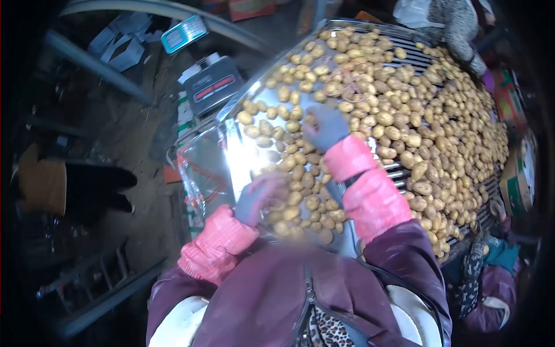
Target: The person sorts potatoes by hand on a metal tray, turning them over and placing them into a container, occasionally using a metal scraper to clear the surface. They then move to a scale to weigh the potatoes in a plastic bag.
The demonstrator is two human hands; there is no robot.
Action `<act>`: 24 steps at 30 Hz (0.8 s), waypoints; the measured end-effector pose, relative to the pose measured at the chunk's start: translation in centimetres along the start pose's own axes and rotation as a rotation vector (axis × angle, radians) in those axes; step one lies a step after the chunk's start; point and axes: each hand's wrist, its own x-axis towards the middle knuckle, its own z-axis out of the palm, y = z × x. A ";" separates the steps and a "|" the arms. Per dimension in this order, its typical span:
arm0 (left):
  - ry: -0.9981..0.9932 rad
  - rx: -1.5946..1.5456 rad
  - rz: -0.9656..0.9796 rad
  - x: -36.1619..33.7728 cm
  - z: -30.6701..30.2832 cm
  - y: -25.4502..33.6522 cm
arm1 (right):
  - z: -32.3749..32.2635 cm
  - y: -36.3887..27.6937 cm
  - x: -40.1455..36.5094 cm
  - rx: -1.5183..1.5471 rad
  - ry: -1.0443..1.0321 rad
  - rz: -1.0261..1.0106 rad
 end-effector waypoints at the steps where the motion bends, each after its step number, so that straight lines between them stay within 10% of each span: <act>1: -0.047 -0.168 -0.043 0.5 -0.1 -0.1 | -1.7 -3.0 -1.4 0.084 -0.148 0.021; 7: 0.044 -0.399 -0.265 1.5 -0.6 -1.7 | -3.4 -4.4 -5.6 0.147 -0.103 -0.227; 8: -0.105 -0.389 -0.187 1.5 -1.2 -2.6 | -4.5 -3.5 -4.6 0.091 -0.228 0.048; 12: -0.029 0.170 0.060 -0.5 -1.4 -3.9 | -6.1 4.4 -1.5 -0.431 0.005 0.122; 17: -0.149 0.910 0.549 -1.1 -3.1 -6.5 | -6.0 14.1 4.1 -0.320 -0.314 0.156; 21: -0.164 1.017 0.563 -1.3 -2.9 -5.9 | -8.0 12.9 7.6 -0.236 -0.414 0.282; 24: -0.140 0.970 0.628 -1.0 -3.1 -6.7 | -9.3 13.2 8.9 0.218 0.175 0.225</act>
